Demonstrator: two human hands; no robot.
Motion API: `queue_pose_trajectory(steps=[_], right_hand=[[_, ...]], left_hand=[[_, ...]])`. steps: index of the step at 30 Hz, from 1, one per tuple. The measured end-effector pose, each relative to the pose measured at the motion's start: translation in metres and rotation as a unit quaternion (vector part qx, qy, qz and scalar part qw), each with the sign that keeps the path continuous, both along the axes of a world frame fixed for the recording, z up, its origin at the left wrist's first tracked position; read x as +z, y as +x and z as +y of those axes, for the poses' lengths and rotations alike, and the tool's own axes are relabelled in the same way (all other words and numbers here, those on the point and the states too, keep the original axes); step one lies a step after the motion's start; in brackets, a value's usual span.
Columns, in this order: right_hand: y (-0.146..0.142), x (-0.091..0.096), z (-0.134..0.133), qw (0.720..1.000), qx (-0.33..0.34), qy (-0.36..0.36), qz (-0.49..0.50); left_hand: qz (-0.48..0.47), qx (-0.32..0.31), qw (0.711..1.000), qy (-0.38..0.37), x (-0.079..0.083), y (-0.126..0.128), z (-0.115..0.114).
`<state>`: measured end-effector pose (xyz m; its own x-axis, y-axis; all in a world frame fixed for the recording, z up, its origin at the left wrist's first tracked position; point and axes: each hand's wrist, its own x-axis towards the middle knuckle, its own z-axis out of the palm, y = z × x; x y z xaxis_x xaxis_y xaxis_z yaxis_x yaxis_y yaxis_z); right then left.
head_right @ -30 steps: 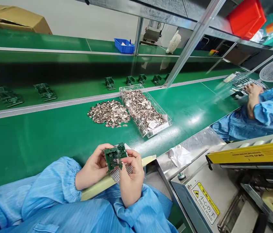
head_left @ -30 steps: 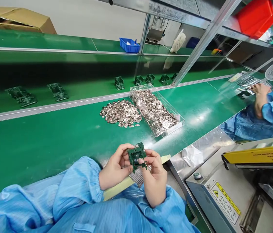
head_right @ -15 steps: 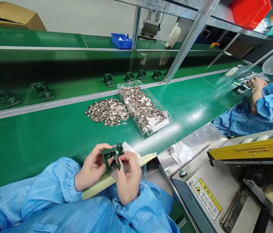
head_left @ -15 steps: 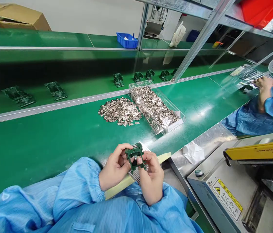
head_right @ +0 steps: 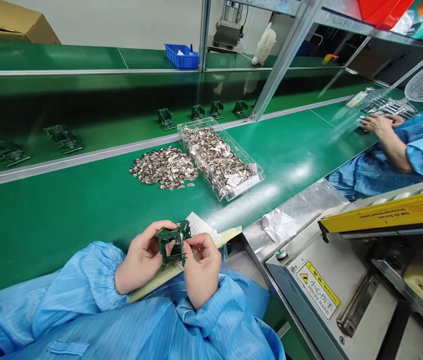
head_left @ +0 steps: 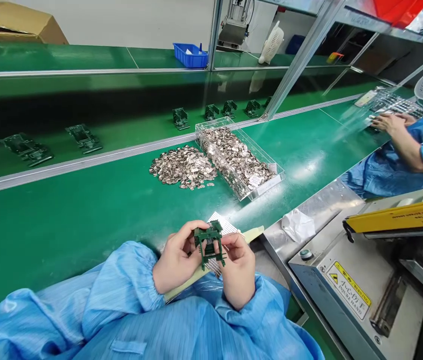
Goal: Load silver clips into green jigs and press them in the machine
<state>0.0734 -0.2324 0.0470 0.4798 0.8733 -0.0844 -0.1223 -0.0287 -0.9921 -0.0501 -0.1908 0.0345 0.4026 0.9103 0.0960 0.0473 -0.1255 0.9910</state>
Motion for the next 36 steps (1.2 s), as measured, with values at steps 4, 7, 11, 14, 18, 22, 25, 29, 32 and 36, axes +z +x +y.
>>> queue_pose_trajectory(steps=[4, 7, 11, 14, 18, 22, 25, 29, 32, 36], right_hand=[[0.004, 0.002, -0.013, 1.000, -0.005, 0.006, -0.016], [0.020, -0.005, -0.036, 0.997, -0.044, 0.010, -0.055], [0.044, -0.036, -0.071, 0.990, -0.064, -0.048, -0.114], [0.046, -0.060, -0.077, 0.990, 0.053, -0.081, -0.098], [0.035, -0.073, -0.058, 0.993, 0.094, -0.024, -0.069], [0.026, -0.078, -0.046, 0.995, 0.052, -0.006, -0.086], [0.023, -0.086, -0.051, 0.994, 0.029, 0.005, -0.110], [0.022, -0.094, -0.059, 0.986, 0.024, 0.023, -0.164], [0.028, -0.097, -0.058, 0.976, 0.038, 0.035, -0.214], [0.043, -0.101, -0.054, 0.955, 0.097, 0.030, -0.277]], left_hand=[[0.005, -0.017, 1.000, 0.015, 0.007, 0.002, -0.005], [0.005, -0.031, 0.999, 0.020, 0.011, 0.006, -0.003], [-0.040, -0.033, 0.998, 0.019, 0.005, 0.025, 0.013], [-0.051, -0.057, 0.997, 0.008, -0.008, 0.044, 0.025], [-0.044, -0.084, 0.996, -0.005, -0.019, 0.060, 0.031], [-0.049, -0.078, 0.996, -0.017, -0.020, 0.061, 0.028], [-0.043, -0.079, 0.996, -0.028, -0.018, 0.059, 0.022], [-0.023, -0.101, 0.994, -0.032, -0.018, 0.057, 0.017], [-0.027, -0.095, 0.994, -0.037, -0.020, 0.058, 0.018], [-0.027, -0.083, 0.995, -0.046, -0.021, 0.058, 0.021]])
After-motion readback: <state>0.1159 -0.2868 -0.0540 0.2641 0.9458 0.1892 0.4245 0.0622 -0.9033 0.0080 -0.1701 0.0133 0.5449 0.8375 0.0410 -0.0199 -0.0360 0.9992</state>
